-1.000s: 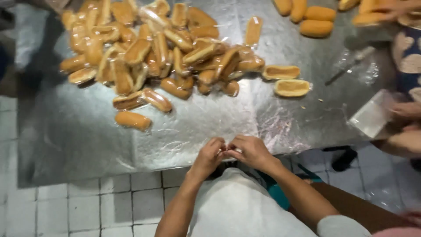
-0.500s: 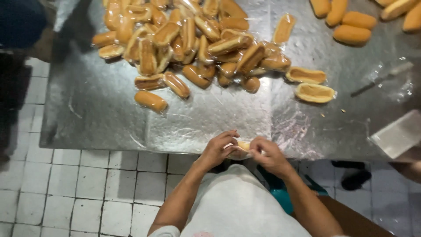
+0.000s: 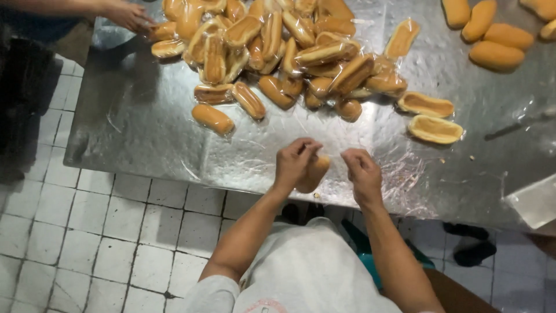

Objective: Wrapping individual bread rolls in plastic film on a metal preparation table.

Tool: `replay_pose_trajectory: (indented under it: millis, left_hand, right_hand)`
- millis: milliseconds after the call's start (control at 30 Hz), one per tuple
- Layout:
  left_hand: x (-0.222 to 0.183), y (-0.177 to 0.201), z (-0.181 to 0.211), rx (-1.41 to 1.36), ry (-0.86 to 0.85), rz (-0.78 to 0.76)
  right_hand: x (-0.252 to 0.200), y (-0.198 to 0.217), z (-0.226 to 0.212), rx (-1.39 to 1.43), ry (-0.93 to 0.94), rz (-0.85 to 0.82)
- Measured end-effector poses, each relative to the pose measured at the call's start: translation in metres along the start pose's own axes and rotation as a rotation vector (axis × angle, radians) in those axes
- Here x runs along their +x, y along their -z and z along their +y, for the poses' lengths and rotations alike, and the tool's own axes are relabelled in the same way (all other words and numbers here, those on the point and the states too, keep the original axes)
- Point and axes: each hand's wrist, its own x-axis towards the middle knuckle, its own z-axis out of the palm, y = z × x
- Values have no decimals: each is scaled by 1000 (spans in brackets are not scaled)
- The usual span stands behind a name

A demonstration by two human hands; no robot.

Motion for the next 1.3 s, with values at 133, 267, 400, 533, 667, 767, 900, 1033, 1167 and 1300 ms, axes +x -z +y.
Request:
replay_pose_trajectory:
  millis: [133,267,400,533,667,767,900,1033,1167,1300]
  left_hand:
    - [23,1,-33,76,-13,10]
    - [26,6,-22,64,41,-44]
    - [30,6,-14,133,-4,-103]
    - [36,5,-22,6,3,-149]
    - [40,7,-25,-71,-3,-171]
    - [40,13,-14,-71,2,-162]
    - [44,21,-20,-97,40,-87]
    - [35,23,-14,-37,75,-120]
    - [41,15,-24,48,44,-164]
    - [64,-4,-59,36,-9,-171]
  right_hand:
    - [13,-8,32,-79,-33,18]
    - [19,-13,8,-93,-183,58]
    - [25,-16,3,-57,-222,108]
    - [45,2,37,116,-296,174]
    - [34,-1,-5,-57,-204,-189]
    - [35,14,30,-196,-281,-355]
    - [34,85,96,357,-478,-198]
    - [34,72,57,-1166,-203,-337]
    - [36,14,32,-456,-185,-261]
    - [52,-4,67,-124,-294,30]
